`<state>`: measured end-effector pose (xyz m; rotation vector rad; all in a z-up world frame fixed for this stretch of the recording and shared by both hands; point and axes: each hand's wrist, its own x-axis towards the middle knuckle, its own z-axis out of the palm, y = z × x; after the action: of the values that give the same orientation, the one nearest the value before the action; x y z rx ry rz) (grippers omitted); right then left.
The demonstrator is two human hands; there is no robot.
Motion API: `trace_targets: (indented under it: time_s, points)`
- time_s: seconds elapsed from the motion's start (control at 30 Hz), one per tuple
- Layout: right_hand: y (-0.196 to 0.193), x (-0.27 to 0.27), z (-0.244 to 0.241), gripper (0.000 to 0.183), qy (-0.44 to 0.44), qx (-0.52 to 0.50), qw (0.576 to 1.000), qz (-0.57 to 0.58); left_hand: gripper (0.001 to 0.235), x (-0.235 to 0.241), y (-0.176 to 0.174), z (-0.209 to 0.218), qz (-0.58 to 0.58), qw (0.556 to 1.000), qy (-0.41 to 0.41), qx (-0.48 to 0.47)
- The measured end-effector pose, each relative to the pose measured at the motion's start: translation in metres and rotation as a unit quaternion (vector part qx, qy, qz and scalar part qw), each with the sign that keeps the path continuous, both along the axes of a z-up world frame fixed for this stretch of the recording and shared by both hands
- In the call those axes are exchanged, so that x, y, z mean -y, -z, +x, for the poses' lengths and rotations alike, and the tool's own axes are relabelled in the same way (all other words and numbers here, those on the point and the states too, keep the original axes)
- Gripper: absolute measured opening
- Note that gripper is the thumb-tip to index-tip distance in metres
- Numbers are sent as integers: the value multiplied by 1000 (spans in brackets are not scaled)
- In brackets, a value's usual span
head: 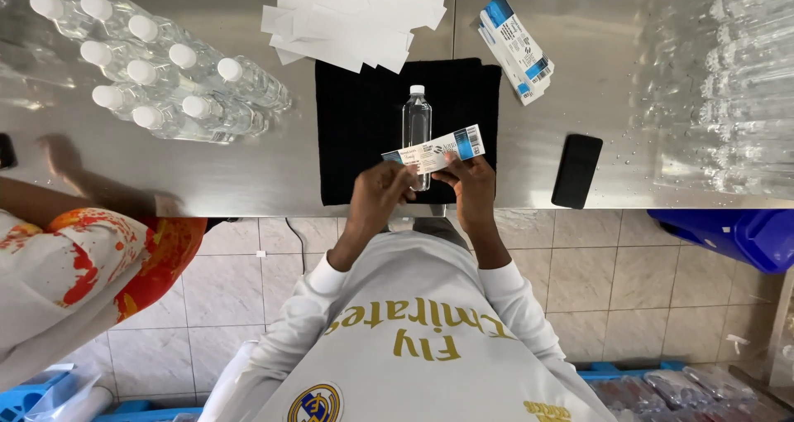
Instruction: The person picks up a clear plastic water bottle and a rectangular paper label from a stainless steel table. They wrap the label around the bottle, smooth it out, and then place the labeled bottle aside. This process is repeated for multiple bottles throughout the video.
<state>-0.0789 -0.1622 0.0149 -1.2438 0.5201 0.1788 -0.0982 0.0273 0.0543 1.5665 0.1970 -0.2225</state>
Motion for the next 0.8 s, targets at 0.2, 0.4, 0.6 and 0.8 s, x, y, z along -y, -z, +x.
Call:
trace_targets:
  time_s: [0.2, 0.4, 0.6, 0.8]
  points:
    - [35, -3, -18, 44, -3, -26, 998, 56, 30, 24, 71, -33, -344, 910, -133, -188]
    - [62, 2, -30, 57, -11, -48, 999, -19, 25, 26, 101, -27, -198, 939, -192, -204]
    - [84, 10, -26, 47, -28, -63, 991, -113, 33, 33, 136, -30, -115, 943, -228, -211]
    - [84, 9, -25, 42, -23, -58, 992, -106, 34, 34, 178, -40, -126, 933, -255, -219]
